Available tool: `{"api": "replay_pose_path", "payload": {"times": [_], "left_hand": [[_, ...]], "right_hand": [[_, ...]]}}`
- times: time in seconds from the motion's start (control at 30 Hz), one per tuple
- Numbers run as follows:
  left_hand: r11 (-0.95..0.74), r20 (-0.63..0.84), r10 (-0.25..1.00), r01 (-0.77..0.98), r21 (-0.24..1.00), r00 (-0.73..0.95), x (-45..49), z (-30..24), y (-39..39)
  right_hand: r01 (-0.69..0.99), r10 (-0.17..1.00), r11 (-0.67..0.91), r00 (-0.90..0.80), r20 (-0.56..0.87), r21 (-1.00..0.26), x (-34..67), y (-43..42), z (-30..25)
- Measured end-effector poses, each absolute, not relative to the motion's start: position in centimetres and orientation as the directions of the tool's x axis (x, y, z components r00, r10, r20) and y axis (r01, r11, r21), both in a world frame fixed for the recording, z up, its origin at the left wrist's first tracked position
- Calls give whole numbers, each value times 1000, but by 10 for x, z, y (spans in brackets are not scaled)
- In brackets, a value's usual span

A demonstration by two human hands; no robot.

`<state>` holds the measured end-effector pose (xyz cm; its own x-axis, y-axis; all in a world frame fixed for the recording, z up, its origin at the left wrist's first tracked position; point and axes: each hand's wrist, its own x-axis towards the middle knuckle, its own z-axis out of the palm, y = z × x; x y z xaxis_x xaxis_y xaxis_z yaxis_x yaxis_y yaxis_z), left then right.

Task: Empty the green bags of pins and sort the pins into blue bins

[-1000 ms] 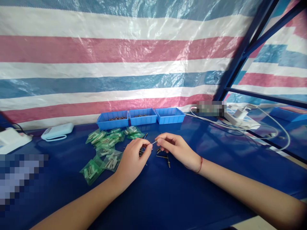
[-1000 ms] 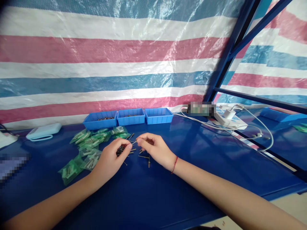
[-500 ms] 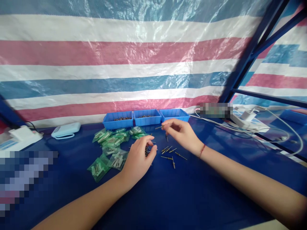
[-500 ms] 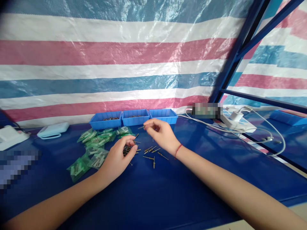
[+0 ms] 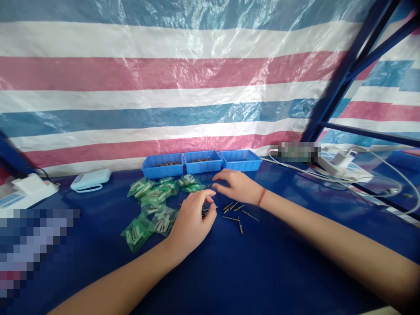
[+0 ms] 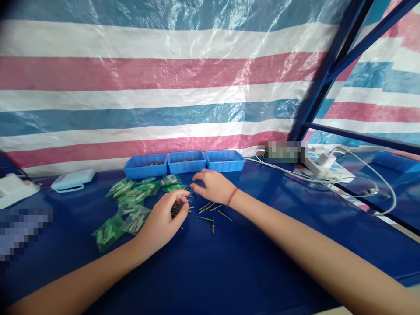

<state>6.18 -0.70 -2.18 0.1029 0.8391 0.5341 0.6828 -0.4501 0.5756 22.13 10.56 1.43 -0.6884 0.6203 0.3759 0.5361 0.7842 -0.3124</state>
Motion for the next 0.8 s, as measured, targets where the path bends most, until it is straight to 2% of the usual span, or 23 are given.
{"api": "replay_pose_path", "payload": {"times": [0.07, 0.17, 0.3, 0.47, 0.63, 0.8], "left_hand": [[-447, 525, 844, 684, 576, 110, 62, -23, -6], [-441, 519, 848, 688, 576, 108, 62, -24, -6], [-446, 518, 847, 684, 577, 115, 63, -23, -5], [-434, 509, 853, 694, 574, 113, 63, -21, -5], [-373, 516, 856, 697, 612, 6, 63, -24, -3], [-341, 476, 879, 694, 634, -4, 62, -24, -3]], "right_hand": [[569, 617, 787, -723, 312, -239, 234, 95, 5], [610, 641, 767, -722, 260, -199, 244, 91, -3], [620, 659, 752, -715, 235, -224, 246, 96, -4], [575, 637, 770, -716, 285, -278, 245, 90, 0], [496, 662, 731, -683, 310, -469, 243, 70, 7], [242, 695, 587, -639, 329, -773, 235, 50, 12]]}}
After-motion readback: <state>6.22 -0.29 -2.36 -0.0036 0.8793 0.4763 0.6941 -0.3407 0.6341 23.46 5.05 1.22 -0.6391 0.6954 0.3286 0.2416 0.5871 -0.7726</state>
